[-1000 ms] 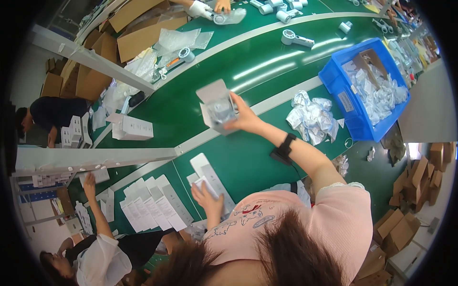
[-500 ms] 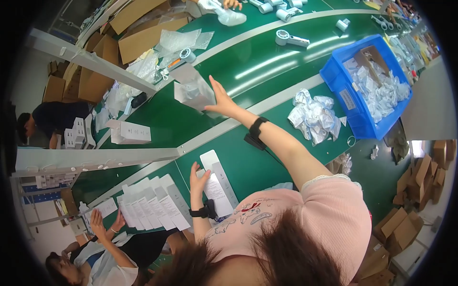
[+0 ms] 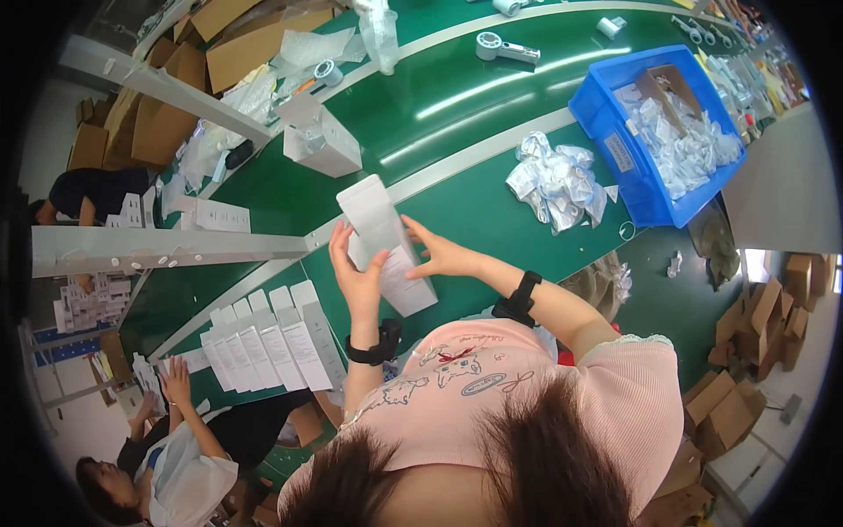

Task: The person packages items by hand, placing a small silver pouch into a small white box and then inserting a bubble-wrapped item into a larger white box.

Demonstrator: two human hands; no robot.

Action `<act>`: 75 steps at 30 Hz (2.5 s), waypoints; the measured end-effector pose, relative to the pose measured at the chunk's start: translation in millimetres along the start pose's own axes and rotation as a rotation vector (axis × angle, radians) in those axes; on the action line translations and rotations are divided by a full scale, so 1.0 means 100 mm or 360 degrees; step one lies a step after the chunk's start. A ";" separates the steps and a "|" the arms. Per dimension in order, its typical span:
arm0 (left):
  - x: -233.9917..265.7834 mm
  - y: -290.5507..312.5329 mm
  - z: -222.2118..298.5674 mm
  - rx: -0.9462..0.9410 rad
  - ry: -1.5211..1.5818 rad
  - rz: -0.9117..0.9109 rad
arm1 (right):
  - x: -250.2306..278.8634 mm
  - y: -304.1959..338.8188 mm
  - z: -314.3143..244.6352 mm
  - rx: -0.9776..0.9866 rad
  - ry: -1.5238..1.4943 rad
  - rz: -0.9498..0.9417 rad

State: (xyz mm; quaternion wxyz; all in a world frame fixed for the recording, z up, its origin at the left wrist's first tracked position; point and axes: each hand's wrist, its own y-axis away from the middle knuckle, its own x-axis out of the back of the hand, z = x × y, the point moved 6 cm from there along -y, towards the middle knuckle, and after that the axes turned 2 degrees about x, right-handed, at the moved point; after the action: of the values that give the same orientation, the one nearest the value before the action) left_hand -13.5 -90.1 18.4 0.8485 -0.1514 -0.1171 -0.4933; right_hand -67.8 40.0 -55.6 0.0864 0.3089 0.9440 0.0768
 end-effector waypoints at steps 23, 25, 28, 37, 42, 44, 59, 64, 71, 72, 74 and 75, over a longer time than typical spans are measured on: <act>-0.31 -0.02 -0.13 0.0038 0.0017 -0.0405 | 0.26 -0.14 -0.18 0.0061 0.0103 -0.0273; -0.29 -0.02 -0.10 0.0004 0.0000 -0.0373 | 0.29 -0.16 -0.28 0.0157 0.0176 -0.0395; -0.24 -0.03 -0.09 -0.0051 -0.0126 -0.0375 | 0.61 -0.27 -0.27 0.0168 0.0233 -0.0449; -0.26 0.02 -0.13 -0.0088 -0.0214 -0.0281 | 2.20 -1.94 -0.72 0.0198 0.1835 0.1227; -0.34 0.04 -0.05 -0.0199 -0.0147 -0.0232 | 2.43 -2.55 -0.24 -0.0496 0.1874 0.0993; -0.35 0.02 -0.03 -0.0151 -0.0168 -0.0234 | 2.33 -2.53 -0.23 -0.0536 0.1887 0.0736; -1.31 -0.17 0.27 -0.0479 -0.0054 -0.0468 | 1.81 0.81 -1.31 0.0942 -0.0785 0.1512; -1.39 -0.04 0.22 -0.0284 0.0101 -0.0208 | 1.36 0.71 -0.97 0.0885 -0.0245 0.2071; -1.25 0.08 0.02 -0.0199 0.0351 -0.0081 | 0.63 0.54 -1.01 0.0945 0.1387 0.1481; -1.18 0.16 -0.06 -0.0137 0.0302 -0.0065 | 0.53 0.46 -0.99 0.0759 0.1683 0.1203; -1.10 0.25 -0.20 -0.0092 0.0265 -0.0076 | 0.64 0.58 -0.96 0.0853 0.1603 0.1120; -1.00 0.33 -0.25 -0.0108 0.0290 -0.0068 | 0.70 0.71 -0.93 0.0949 0.1513 0.1014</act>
State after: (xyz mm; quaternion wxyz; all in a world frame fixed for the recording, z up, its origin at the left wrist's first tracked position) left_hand -32.4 -3.8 -43.9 0.8394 -0.1320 -0.0259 -0.5265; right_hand -102.9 129.7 40.6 -0.4578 0.5172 0.7221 -0.0385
